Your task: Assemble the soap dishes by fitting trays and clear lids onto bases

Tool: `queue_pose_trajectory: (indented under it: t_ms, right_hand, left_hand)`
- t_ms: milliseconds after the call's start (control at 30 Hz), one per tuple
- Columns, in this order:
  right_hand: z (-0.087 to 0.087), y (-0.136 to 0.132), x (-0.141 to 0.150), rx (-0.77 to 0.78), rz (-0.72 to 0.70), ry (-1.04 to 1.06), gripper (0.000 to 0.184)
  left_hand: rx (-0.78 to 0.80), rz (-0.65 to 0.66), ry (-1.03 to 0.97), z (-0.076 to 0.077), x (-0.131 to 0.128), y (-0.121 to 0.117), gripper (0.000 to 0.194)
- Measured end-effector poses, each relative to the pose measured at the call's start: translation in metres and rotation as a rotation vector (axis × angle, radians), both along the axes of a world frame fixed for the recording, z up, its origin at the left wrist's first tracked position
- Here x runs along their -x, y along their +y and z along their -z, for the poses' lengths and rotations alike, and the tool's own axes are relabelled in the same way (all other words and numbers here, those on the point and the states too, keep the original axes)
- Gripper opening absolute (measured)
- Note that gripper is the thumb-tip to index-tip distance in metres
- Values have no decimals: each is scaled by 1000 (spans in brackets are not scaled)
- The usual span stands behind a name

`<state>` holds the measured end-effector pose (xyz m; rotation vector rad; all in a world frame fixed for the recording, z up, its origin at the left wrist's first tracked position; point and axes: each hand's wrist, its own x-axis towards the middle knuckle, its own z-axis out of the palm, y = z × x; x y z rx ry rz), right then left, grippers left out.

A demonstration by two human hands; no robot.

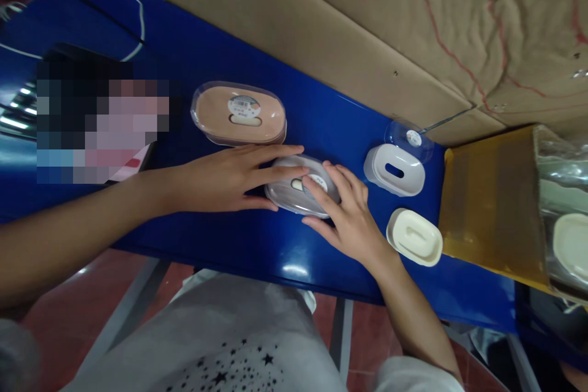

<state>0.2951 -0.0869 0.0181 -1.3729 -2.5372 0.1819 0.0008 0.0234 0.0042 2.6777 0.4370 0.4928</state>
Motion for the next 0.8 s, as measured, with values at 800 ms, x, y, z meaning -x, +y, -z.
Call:
queue_pose_trajectory:
  t_ms: [800]
  right_hand:
    - [-1,-2,9,-156,61,-204,90]
  left_hand:
    - [-86,-42,-16,9,-7,-4,80]
